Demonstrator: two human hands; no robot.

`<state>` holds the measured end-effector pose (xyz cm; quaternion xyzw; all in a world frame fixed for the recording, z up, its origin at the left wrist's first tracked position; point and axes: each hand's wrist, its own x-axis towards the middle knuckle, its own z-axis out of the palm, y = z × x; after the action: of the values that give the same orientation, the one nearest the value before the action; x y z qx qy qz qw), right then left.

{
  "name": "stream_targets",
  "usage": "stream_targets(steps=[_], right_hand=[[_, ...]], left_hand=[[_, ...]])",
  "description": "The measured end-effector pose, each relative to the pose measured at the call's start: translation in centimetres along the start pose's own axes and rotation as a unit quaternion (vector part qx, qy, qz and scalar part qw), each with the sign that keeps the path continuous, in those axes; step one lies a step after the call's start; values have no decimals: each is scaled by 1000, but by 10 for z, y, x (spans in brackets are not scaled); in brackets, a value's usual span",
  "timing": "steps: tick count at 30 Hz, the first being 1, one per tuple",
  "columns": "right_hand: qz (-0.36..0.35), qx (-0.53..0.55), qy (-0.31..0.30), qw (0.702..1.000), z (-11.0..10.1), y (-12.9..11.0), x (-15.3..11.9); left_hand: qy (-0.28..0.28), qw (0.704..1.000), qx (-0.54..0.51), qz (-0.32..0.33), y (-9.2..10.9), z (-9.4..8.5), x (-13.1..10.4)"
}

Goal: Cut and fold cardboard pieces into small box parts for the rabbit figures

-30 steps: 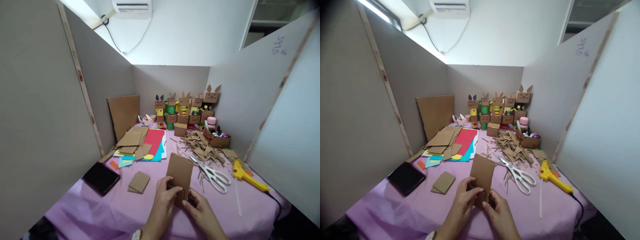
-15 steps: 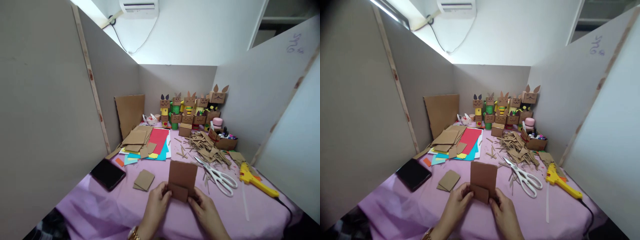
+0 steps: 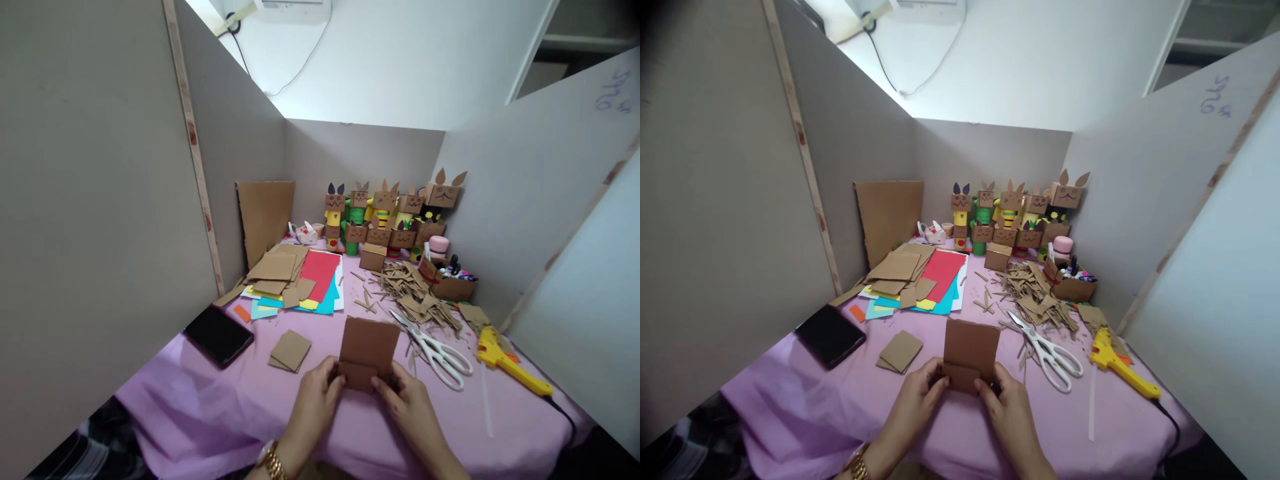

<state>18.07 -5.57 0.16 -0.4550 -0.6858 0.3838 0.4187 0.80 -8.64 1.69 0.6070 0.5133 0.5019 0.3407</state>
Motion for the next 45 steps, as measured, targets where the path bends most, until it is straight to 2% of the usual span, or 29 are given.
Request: stream_targets(steps=[14,19,21,25,31,37,41,45], right_hand=[[12,10,0,1000,4,5,-1],[16,23,2,1000,5,6,1],[15,28,2,1000,5,6,1],[10,39,0,999,5,6,1],[4,42,12,999,5,9,2],[-16,48,-5,999,4,5,0],[-20,53,-27,998,5,4,0],[-12,56,-2,998,6,6,1]], left_hand=[[10,1000,0,-3,-11,3,0],[90,995,51,-9,-16,7,-3],[100,992,82,-1,-15,8,-3],[75,990,122,22,-10,7,-7],[88,977,186,61,-13,8,-21],[19,968,231,93,-7,31,-10],[3,969,232,87,1,46,-4],[-18,975,202,88,3,43,-6]])
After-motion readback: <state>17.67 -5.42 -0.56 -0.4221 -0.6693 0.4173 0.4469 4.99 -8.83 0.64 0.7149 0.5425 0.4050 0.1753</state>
